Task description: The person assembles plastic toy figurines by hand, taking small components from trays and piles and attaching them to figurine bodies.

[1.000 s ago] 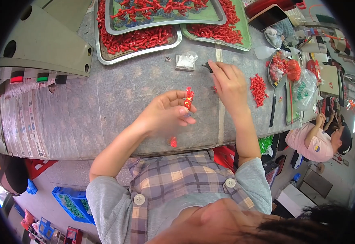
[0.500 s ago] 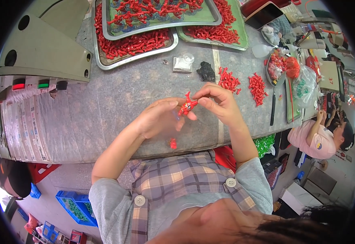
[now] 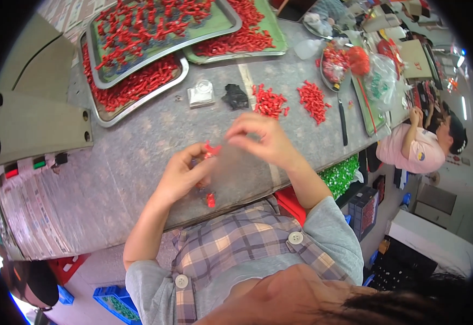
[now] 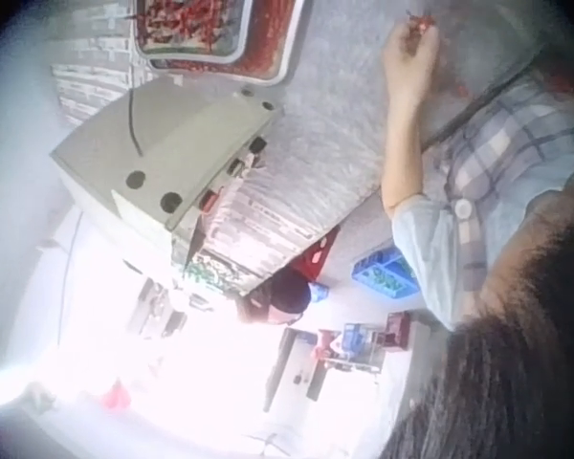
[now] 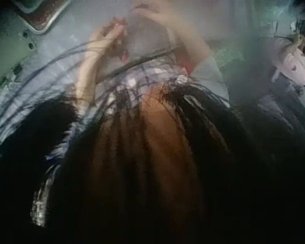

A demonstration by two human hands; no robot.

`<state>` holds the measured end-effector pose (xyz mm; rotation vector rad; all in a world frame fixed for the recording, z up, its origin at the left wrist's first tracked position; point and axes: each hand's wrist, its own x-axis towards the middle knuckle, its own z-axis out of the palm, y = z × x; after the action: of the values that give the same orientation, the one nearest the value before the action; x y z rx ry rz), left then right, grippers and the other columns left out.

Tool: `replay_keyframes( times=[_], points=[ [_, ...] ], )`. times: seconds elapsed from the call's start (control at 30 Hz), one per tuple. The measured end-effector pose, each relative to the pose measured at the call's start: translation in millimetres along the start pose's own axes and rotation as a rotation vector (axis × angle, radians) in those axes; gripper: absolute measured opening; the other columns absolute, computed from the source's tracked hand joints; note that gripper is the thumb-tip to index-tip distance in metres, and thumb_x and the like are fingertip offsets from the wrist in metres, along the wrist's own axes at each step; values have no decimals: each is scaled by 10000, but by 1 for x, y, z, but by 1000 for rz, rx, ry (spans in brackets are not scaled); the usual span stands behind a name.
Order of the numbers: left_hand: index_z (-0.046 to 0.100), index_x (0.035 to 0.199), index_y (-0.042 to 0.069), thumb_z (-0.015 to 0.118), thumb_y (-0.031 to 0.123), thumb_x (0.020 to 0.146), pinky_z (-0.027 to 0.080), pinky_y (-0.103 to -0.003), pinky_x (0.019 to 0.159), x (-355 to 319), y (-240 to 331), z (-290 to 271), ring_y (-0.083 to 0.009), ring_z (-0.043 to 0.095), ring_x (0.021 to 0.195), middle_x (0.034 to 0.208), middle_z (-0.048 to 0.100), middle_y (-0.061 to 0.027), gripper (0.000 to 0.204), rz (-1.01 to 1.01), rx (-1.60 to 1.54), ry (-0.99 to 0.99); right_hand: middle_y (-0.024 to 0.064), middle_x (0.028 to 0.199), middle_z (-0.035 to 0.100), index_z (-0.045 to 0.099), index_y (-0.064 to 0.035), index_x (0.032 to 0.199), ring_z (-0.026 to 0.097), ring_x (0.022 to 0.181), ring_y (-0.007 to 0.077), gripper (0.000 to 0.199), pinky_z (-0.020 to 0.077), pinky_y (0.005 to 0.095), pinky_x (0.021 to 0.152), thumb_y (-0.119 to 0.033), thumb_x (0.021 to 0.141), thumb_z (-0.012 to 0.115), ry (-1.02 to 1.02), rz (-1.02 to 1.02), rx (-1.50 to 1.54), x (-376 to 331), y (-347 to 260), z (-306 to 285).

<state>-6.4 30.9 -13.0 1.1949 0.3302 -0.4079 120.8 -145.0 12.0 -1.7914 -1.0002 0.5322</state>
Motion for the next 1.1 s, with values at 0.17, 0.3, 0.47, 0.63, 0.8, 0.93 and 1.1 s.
replay_keyframes(
  times=[0.17, 0.3, 0.47, 0.63, 0.8, 0.93, 1.1],
  points=[
    [585, 1033, 34, 544, 187, 884, 372, -190, 522, 4, 2, -4, -40, 444, 565, 795, 582, 4, 218, 101, -72, 74, 80, 789, 591, 651, -54, 798, 564, 780, 243, 95, 444, 342, 687, -129, 740, 659, 557, 173, -823, -12, 57, -86],
    [575, 1048, 27, 534, 208, 888, 368, -186, 535, 4, 2, -2, -46, 448, 585, 821, 593, -14, 245, 92, -76, 159, 74, 729, 529, 650, -80, 764, 524, 759, 262, 102, 426, 383, 670, -160, 708, 680, 431, 206, -1185, -19, 73, -108],
    [563, 1053, 20, 520, 241, 896, 371, -192, 541, 7, 3, -3, -57, 458, 607, 801, 596, -27, 275, 85, -82, 82, 73, 722, 525, 643, -80, 771, 520, 755, 269, 129, 418, 395, 684, -183, 701, 679, 379, 188, -1256, -19, 77, -107],
    [543, 1077, 42, 492, 171, 899, 384, -186, 469, 5, 6, -2, -21, 453, 554, 818, 585, 22, 226, 25, -126, 93, 64, 816, 627, 639, -54, 835, 596, 741, 147, 67, 449, 251, 680, -106, 792, 633, 598, 542, -508, -7, 28, -79],
    [543, 1056, 24, 535, 249, 886, 380, -191, 566, 1, 10, 1, -62, 459, 615, 800, 594, -38, 283, 70, -104, 79, 52, 861, 629, 624, 7, 949, 579, 804, 90, 137, 446, 221, 725, -25, 818, 600, 324, 199, 142, -1, -3, -22],
    [540, 1060, 22, 569, 237, 869, 389, -198, 574, 0, 9, 1, -61, 464, 626, 809, 594, -40, 290, 110, -81, 103, 45, 880, 622, 623, -4, 1018, 577, 817, 110, 206, 447, 236, 737, -5, 815, 591, 132, 46, 128, 10, -10, 16],
    [587, 1014, 44, 576, 162, 863, 350, -183, 494, 1, 7, 3, -22, 418, 570, 722, 546, 34, 192, 93, -207, 131, 64, 901, 645, 630, -21, 957, 598, 819, 147, 182, 448, 260, 751, 6, 778, 622, 283, 28, 347, 5, -12, 48]
  ],
)
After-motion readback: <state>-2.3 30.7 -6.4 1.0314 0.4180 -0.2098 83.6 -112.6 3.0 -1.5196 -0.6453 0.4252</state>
